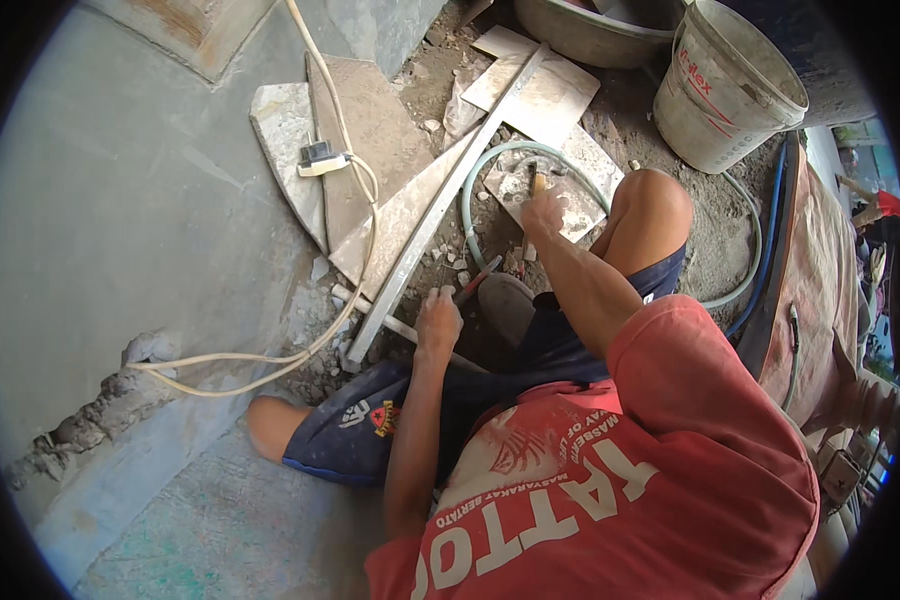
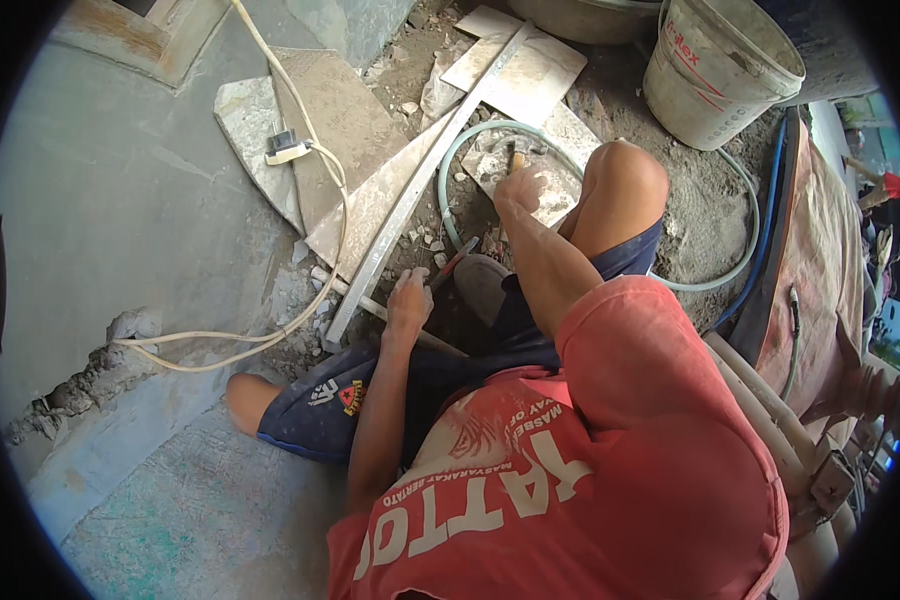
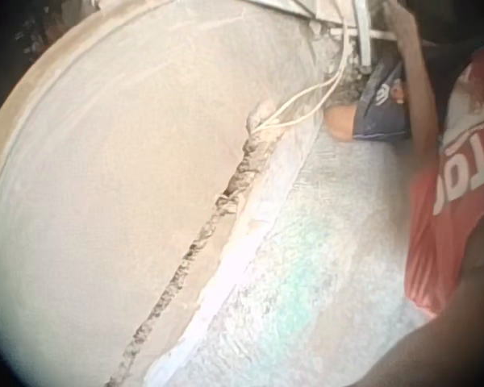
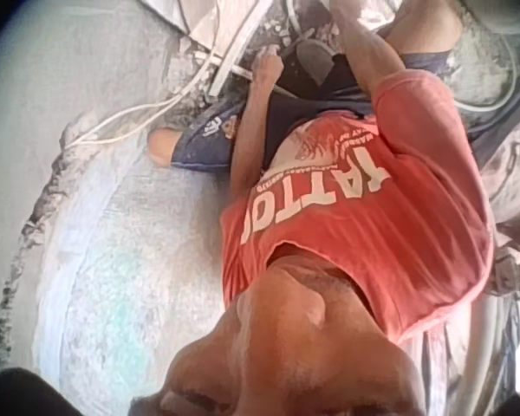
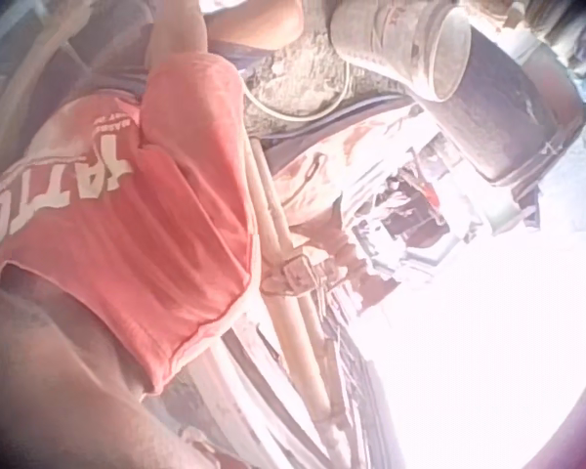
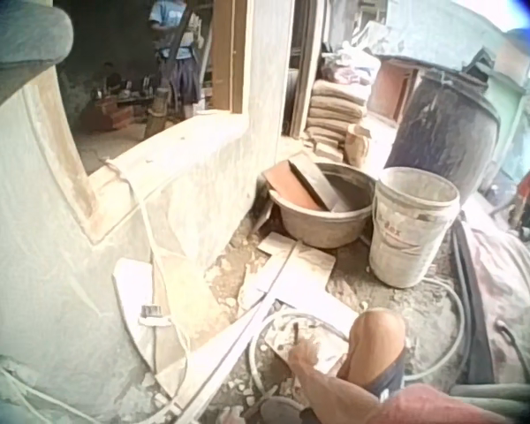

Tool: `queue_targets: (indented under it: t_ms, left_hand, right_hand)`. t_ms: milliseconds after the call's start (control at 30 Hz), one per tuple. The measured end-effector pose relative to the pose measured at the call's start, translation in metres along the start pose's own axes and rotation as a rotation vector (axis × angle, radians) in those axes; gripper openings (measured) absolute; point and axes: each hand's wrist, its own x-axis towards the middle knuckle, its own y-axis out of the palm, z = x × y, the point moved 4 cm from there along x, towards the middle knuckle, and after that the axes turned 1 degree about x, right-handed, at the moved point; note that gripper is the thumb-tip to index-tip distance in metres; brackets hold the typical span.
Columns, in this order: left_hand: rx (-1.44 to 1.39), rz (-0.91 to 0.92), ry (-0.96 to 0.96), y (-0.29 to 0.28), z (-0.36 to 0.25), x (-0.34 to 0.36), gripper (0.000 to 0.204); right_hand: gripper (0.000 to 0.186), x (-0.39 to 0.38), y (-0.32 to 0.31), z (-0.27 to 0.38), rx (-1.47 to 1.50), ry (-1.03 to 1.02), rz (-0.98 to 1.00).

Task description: Installing or repairing electrical wiring in a wall channel using a hammer and a screwdriver.

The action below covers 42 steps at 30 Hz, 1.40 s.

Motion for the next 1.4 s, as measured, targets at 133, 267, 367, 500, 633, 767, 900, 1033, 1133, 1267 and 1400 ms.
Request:
queue_targets:
  t_ms: [133, 267, 367, 500, 633, 767, 900, 1033, 1133, 1267, 1400]
  left_hand:
    - [0.321, -0.042, -0.017, 0.062, 0.005, 0.017, 0.037]
    - [0.371, -0.352, 0.129, 0.078, -0.011, 0.018, 0.022]
    - [0.276, -0.214, -0.161, 0.059, -0.007, -0.005, 0.024]
    - [0.249, -0.051, 0.046, 0.065, 0.01, -0.023, 0.024]
    - [-0.747, 0.26, -0.003, -0.131, -0.004, -0.128, 0.033]
    - [-1.204, -0.017, 0.182, -0.216, -0.003, -0.192, 0.043]
    - [-1.464, -0.405, 0.105, -0.266, -0.01, -0.197, 0.041]
    - [-1.585, -0.827, -0.084, -0.293, 0.009, -0.179, 0.045]
    - [-1.651, -0.927, 0.046, -0.306, 0.028, -0.167, 0.047]
    - [-1.707, -1.024, 0.135, -0.323, 0.045, -0.144, 0.037]
    - [-1.747, -1.015, 0.21, -0.336, 0.04, -0.139, 0.023]
  right_hand:
    - [0.038, 0.008, 0.0, 0.016, -0.009, -0.28, 0.177]
    - [0.025, 0.056, -0.002, 0.008, 0.841, -0.006, 0.712]
    - [0.016, 0.017, -0.021, 0.042, 0.96, -0.05, 0.852]
    - [0.023, -0.067, -0.123, 0.085, 1.27, -0.321, 0.78]
    - [0.032, -0.164, -0.209, 0.115, 1.387, -0.703, 0.502]
    - [0.04, -0.2, -0.223, 0.103, 1.31, -0.822, 0.632]
    - [0.032, -0.249, -0.226, 0.097, 1.335, -1.07, 0.824]
    - [0.033, -0.291, -0.229, 0.087, 1.281, -1.289, 0.935]
    - [0.04, -0.311, -0.225, 0.072, 1.125, -1.345, 1.083]
    - [0.044, -0.32, -0.22, 0.057, 1.102, -1.267, 1.121]
    - [0.042, -0.325, -0.217, 0.051, 0.927, -1.374, 1.124]
